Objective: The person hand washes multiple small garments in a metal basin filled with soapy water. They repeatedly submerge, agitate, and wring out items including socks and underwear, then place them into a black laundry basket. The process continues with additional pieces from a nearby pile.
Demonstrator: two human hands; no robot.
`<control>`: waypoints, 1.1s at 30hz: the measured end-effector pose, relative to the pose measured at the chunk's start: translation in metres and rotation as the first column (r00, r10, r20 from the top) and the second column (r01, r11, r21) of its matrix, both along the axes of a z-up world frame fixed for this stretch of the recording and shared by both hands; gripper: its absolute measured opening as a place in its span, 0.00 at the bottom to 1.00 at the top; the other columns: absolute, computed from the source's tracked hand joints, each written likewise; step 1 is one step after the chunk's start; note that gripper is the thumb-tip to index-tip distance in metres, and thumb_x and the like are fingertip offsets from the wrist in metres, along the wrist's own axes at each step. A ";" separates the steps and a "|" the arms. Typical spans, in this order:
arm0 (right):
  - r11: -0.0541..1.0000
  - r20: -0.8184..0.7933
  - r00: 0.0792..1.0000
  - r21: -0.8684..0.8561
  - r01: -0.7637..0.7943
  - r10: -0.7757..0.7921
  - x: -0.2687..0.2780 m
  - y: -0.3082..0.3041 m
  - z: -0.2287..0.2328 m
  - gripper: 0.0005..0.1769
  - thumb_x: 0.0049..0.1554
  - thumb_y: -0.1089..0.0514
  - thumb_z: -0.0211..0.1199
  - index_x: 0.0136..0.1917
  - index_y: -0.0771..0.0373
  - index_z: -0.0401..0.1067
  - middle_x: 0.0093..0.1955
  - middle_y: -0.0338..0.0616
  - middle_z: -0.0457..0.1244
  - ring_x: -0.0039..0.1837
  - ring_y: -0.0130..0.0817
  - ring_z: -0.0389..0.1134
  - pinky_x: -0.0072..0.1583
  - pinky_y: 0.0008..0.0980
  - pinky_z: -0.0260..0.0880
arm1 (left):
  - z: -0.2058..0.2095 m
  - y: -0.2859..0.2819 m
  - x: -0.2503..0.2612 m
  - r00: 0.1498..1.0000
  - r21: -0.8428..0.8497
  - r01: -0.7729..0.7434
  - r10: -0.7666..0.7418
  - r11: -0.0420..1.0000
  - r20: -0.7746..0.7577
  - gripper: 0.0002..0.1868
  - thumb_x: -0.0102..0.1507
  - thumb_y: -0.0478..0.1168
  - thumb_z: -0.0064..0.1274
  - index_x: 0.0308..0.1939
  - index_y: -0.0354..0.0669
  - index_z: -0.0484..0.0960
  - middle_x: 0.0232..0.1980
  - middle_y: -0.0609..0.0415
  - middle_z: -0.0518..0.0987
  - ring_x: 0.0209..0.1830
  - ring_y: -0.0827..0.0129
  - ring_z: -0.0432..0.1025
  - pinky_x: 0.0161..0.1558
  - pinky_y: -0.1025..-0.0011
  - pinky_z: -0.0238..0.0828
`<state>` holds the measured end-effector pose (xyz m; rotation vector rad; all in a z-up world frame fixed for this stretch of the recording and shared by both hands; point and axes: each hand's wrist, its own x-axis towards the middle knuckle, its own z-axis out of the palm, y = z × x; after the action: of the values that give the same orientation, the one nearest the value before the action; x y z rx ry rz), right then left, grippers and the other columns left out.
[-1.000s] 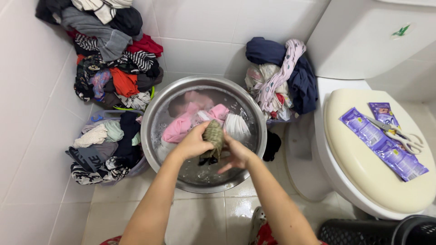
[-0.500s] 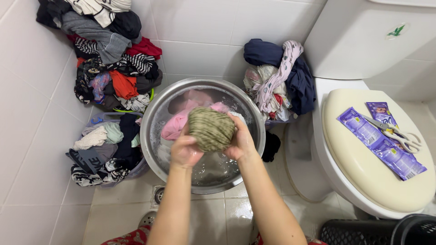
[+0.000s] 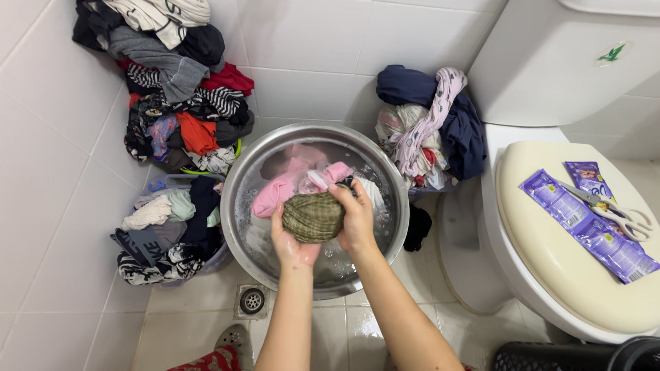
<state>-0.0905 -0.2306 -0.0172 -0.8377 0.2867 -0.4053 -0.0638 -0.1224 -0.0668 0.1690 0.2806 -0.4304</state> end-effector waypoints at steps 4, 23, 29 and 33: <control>0.932 0.089 0.996 -0.359 0.055 -0.025 -0.005 0.009 0.019 0.07 0.56 0.61 0.69 0.47 0.62 0.73 0.42 0.32 0.66 0.43 0.19 0.64 0.48 0.22 0.66 | 0.010 -0.004 0.016 0.990 0.089 0.133 -0.127 0.987 -0.067 0.25 0.65 0.57 0.46 0.54 0.42 0.80 0.53 0.46 0.82 0.51 0.54 0.77 0.57 0.52 0.74; -0.220 0.356 0.757 -0.811 0.541 0.548 -0.044 0.026 0.085 0.13 0.44 0.54 0.72 0.32 0.52 0.66 0.36 0.32 0.58 0.43 0.35 0.59 0.47 0.38 0.61 | 0.077 -0.004 0.066 0.531 0.549 0.712 -0.847 0.437 -0.014 0.16 0.59 0.52 0.53 0.30 0.41 0.79 0.26 0.51 0.79 0.23 0.60 0.76 0.32 0.64 0.78; -0.369 0.233 0.724 -0.736 0.568 0.649 -0.054 0.029 0.055 0.13 0.45 0.47 0.69 0.34 0.49 0.66 0.38 0.31 0.59 0.46 0.33 0.61 0.51 0.39 0.63 | 0.053 -0.013 0.070 0.348 0.822 0.550 -0.935 0.147 -0.065 0.16 0.59 0.49 0.60 0.33 0.38 0.83 0.29 0.52 0.81 0.24 0.67 0.74 0.28 0.68 0.72; -0.445 0.153 0.739 -0.713 0.542 0.656 -0.053 0.032 0.031 0.09 0.44 0.46 0.65 0.35 0.49 0.70 0.38 0.31 0.61 0.47 0.33 0.63 0.52 0.40 0.64 | 0.034 -0.019 0.068 0.356 0.944 0.329 -0.922 -0.028 -0.151 0.18 0.56 0.48 0.60 0.35 0.34 0.85 0.32 0.47 0.83 0.27 0.62 0.76 0.31 0.64 0.73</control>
<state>-0.1438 -0.1986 0.0141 -2.5520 -1.3660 -0.8155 0.0037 -0.1416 -0.0323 1.6523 -0.2791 -1.2369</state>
